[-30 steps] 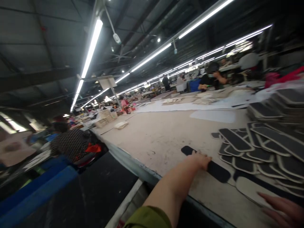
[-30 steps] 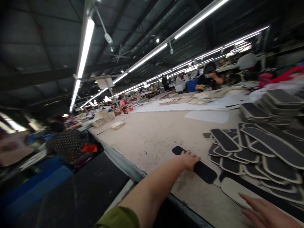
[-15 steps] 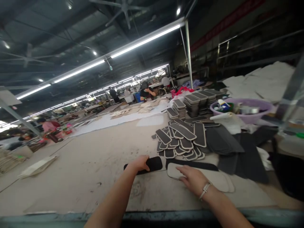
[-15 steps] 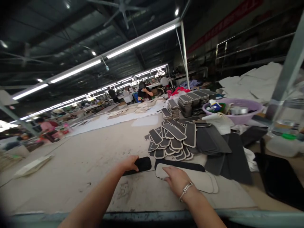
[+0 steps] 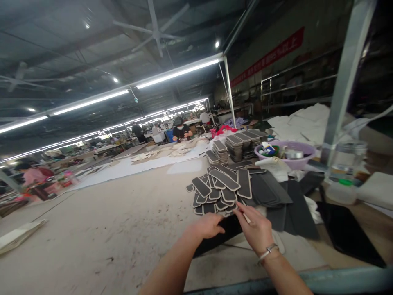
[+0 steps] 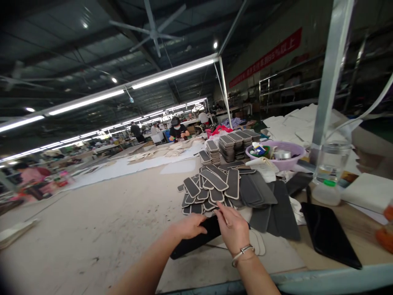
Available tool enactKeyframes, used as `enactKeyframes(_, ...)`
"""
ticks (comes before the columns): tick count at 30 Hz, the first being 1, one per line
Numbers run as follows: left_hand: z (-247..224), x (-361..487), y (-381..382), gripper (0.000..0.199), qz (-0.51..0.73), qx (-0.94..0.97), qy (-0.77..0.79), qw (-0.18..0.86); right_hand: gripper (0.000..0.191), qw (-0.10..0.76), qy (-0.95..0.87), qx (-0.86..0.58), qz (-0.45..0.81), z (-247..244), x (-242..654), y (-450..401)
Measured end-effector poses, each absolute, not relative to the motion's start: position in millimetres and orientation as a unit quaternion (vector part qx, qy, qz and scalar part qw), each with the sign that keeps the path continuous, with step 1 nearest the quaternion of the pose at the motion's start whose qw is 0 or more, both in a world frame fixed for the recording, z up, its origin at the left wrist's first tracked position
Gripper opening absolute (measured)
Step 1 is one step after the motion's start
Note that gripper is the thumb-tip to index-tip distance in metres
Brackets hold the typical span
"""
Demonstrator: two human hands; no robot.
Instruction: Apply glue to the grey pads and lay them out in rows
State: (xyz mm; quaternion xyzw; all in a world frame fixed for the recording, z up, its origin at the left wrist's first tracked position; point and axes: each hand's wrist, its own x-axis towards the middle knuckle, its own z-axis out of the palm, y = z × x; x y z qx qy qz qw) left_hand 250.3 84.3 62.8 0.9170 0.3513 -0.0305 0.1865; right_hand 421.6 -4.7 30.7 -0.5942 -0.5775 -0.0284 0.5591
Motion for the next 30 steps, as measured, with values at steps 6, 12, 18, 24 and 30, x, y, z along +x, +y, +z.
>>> enactKeyframes(6, 24.5, 272.8, 60.9, 0.057, 0.138, 0.903, 0.398, 0.088, 0.039, 0.489, -0.557, -0.67, 0.039, 28.1, 432.8, -4.4)
enactKeyframes(12, -14.1, 202.0, 12.1, 0.049, 0.227, 0.843, 0.484, 0.056, 0.039, 0.425, -0.607, -0.666, 0.082, 20.2, 422.9, 0.2)
enactKeyframes(18, -60.5, 102.6, -17.5, 0.044, 0.212, 0.778, 0.59, 0.034, 0.038, 0.362, -0.648, -0.661, 0.115, 10.4, 406.8, -2.2)
enactKeyframes(24, -55.3, 107.7, -27.3, 0.038, 0.213, 0.769, 0.602, 0.023, 0.027, 0.313, -0.649, -0.681, 0.132, 13.5, 393.9, 1.0)
enactKeyframes(30, -53.0, 112.6, -29.3, 0.039, 0.229, 0.768, 0.598, 0.013, 0.044, 0.262, -0.661, -0.695, 0.103, 15.3, 396.9, -13.1)
